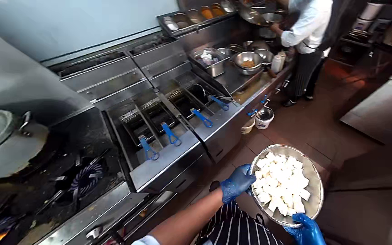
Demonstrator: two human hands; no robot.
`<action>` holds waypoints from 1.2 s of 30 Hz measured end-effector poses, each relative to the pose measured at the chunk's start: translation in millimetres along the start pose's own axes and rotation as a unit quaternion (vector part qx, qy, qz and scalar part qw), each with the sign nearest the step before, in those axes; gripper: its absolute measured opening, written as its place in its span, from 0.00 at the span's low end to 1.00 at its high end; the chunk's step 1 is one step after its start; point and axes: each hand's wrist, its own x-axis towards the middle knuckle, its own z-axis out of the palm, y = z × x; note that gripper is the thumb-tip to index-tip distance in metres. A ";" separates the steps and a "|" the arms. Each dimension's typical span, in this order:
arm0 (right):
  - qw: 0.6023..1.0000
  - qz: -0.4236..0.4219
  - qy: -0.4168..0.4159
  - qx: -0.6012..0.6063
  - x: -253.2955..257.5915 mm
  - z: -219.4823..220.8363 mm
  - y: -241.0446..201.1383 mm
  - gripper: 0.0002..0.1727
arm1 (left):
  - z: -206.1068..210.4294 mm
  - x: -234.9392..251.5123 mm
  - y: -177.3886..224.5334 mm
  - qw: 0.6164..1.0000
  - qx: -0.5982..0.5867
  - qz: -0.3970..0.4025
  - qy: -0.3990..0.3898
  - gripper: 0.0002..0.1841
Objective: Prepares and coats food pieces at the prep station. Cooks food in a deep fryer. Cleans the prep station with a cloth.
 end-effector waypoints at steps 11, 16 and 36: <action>0.994 -0.002 -0.049 -0.096 96.6 365.2 53.7 0.10 | -450.5 31.0 -70.1 0.871 -0.085 -0.031 0.483 0.25; 0.977 -0.047 -0.069 -0.196 137.4 516.3 74.1 0.10 | -517.5 78.6 -89.1 0.847 -0.425 -0.054 0.316 0.23; 0.637 -0.336 0.008 -0.694 243.6 730.0 203.8 0.61 | -365.3 62.0 -12.1 0.767 -0.492 0.141 0.387 0.13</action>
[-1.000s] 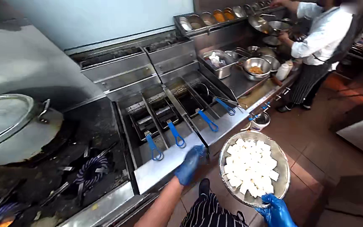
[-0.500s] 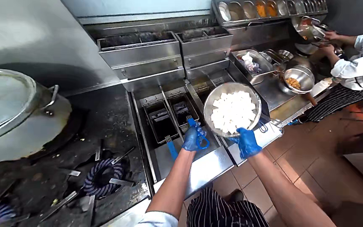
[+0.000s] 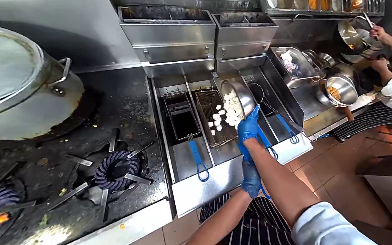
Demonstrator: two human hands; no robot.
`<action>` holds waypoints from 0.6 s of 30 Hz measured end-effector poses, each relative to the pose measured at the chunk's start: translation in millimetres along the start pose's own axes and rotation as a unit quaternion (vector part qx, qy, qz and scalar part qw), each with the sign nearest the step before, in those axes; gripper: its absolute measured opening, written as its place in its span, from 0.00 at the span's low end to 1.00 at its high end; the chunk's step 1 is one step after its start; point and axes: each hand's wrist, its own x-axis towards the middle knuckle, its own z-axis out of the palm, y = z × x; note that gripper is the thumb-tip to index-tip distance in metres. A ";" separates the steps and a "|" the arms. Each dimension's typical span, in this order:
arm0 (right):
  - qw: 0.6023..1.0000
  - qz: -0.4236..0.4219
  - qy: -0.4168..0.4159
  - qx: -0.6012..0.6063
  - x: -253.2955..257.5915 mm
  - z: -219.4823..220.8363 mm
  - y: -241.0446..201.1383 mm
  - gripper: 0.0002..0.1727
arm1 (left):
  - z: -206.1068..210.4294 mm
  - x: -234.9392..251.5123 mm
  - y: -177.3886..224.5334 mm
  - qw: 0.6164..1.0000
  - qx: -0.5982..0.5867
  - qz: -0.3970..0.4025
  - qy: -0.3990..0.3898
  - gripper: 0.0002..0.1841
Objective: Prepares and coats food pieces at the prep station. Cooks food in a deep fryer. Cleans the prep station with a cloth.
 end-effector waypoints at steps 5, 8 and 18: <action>0.996 -0.062 -0.005 -0.062 -9.2 9.8 -3.8 0.67 | -4.6 -3.5 -3.0 0.996 -0.084 -0.008 -0.023 0.15; 0.993 -0.096 -0.004 -0.072 -17.0 9.6 -3.3 0.67 | -7.0 -4.4 -1.9 0.997 -0.077 -0.004 -0.024 0.17; 0.990 -0.062 0.012 0.126 -2.3 -23.5 -12.5 0.61 | -11.2 11.3 36.7 0.997 0.043 -0.066 0.018 0.15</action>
